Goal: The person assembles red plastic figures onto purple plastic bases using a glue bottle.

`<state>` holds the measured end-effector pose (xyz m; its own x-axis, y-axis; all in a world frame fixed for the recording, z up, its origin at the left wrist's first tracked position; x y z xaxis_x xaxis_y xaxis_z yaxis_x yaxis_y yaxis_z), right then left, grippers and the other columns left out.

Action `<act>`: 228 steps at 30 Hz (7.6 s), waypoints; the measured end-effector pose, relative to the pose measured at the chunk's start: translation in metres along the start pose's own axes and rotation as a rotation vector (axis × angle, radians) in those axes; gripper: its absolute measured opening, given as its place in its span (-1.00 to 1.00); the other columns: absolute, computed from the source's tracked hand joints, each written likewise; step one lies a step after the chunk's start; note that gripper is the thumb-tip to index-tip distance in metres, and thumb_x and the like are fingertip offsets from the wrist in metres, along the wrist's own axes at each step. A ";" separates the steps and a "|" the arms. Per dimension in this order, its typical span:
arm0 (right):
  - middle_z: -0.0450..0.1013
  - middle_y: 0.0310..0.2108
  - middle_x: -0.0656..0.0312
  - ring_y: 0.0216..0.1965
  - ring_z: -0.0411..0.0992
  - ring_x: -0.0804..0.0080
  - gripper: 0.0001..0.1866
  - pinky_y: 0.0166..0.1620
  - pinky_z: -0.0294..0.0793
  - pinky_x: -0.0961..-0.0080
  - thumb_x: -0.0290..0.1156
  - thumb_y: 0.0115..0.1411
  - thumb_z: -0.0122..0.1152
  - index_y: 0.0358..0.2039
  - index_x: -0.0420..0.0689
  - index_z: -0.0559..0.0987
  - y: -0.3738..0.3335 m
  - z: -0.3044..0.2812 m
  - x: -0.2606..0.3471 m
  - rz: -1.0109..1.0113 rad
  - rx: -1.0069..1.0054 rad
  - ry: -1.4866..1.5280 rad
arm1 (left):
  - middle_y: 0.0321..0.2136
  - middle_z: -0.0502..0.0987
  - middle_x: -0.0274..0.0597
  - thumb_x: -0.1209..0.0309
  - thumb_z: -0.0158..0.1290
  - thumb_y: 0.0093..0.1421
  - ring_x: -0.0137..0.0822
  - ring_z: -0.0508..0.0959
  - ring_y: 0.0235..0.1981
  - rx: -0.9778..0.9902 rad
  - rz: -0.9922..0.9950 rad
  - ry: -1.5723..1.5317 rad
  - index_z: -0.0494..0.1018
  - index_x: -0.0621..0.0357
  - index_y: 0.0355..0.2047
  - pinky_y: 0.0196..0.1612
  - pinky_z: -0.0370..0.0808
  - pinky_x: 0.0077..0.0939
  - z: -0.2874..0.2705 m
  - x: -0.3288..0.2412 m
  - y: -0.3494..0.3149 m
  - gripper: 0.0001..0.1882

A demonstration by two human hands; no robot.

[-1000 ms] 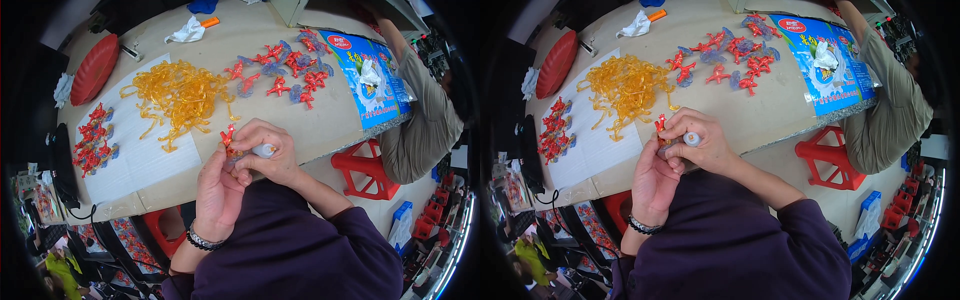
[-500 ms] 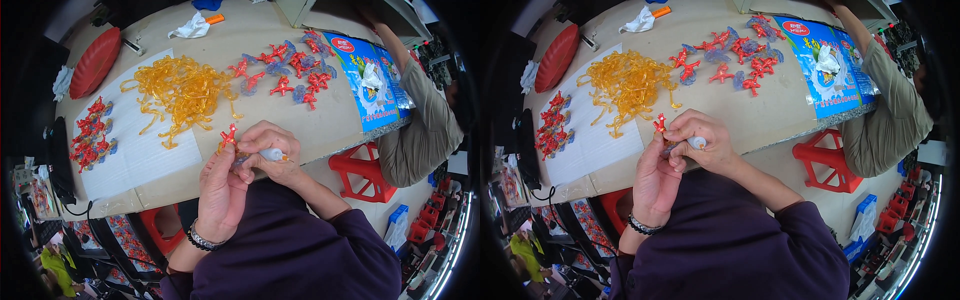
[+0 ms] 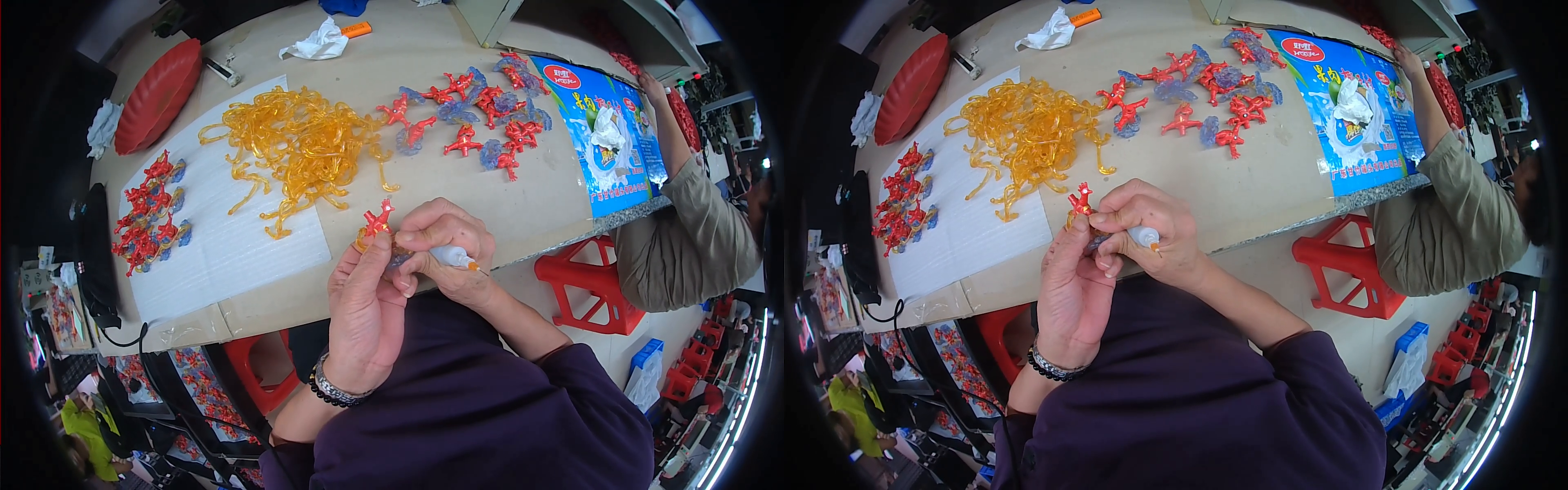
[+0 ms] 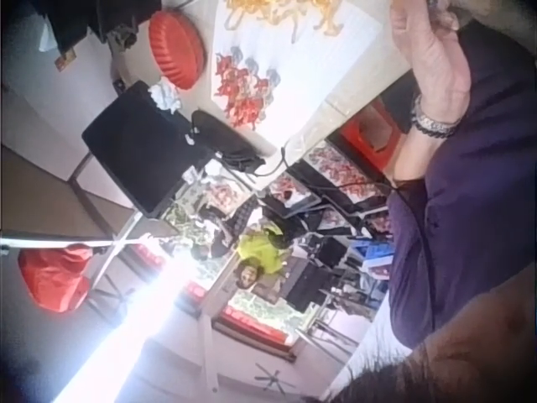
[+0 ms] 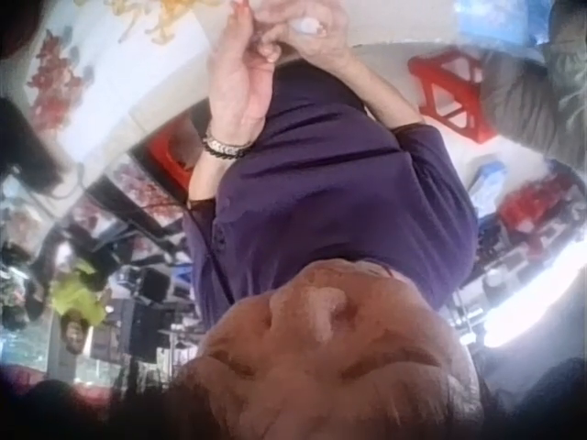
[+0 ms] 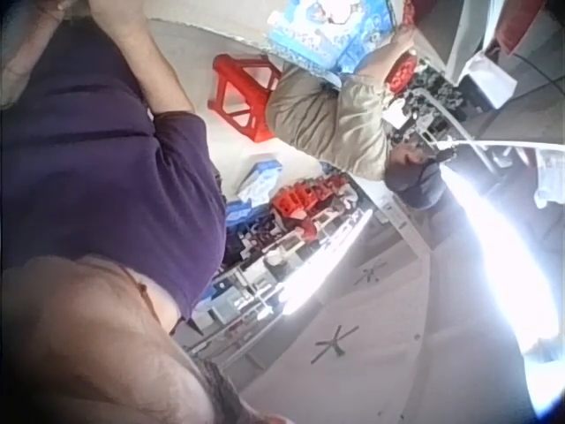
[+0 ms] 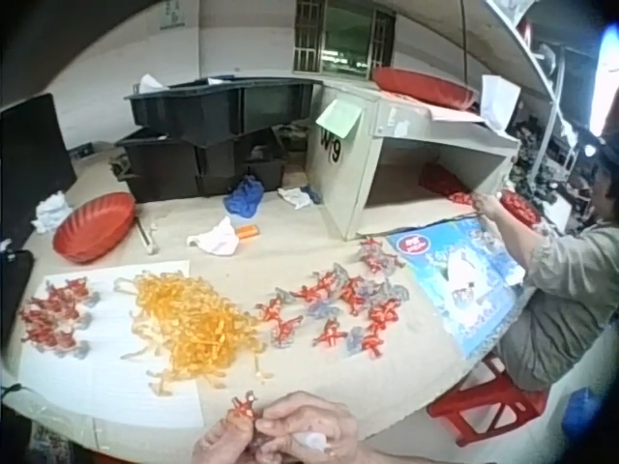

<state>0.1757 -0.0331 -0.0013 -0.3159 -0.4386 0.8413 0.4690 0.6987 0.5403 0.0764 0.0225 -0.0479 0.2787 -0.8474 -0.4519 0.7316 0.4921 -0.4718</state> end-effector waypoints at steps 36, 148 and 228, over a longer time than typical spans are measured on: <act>0.37 -0.28 0.16 -0.31 0.42 0.47 -0.74 -0.29 0.48 0.58 -0.50 -0.08 0.45 -0.37 -0.09 0.55 -0.010 -0.014 -0.003 0.053 -0.149 0.222 | -0.24 0.53 -0.19 0.35 0.02 0.28 -0.50 0.49 -0.41 0.218 0.224 0.212 0.34 0.19 -0.17 -0.32 0.47 -0.59 0.020 -0.013 -0.006 -0.79; 0.41 -0.59 0.36 -0.63 0.33 0.73 -0.89 -0.60 0.29 0.77 -0.48 0.08 0.31 -0.45 -0.22 0.54 -0.006 -0.005 -0.047 0.780 0.029 0.369 | -0.26 0.54 -0.09 0.44 0.13 0.18 -0.32 0.59 -0.35 0.155 0.143 0.310 0.34 0.28 -0.04 -0.20 0.55 -0.47 -0.001 -0.028 0.009 -0.63; 0.43 -0.46 0.20 -0.44 0.48 0.53 -0.90 -0.37 0.51 0.58 -0.68 0.03 0.27 -0.51 -0.30 0.49 -0.007 -0.005 -0.027 0.594 -0.036 0.219 | -0.25 0.54 -0.15 0.50 0.05 0.21 -0.39 0.54 -0.28 0.124 0.375 0.427 0.37 0.31 -0.03 -0.13 0.47 -0.47 -0.011 -0.027 0.007 -0.68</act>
<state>0.1853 -0.0294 -0.0282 0.1807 -0.0901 0.9794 0.5412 0.8406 -0.0225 0.0676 0.0506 -0.0472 0.2760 -0.4511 -0.8487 0.7060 0.6943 -0.1394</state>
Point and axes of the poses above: each hand's wrist, its own y-axis towards the middle knuckle, its own z-axis out of the palm, x = y × z, the point moved 8 cm from there along y, towards the middle knuckle
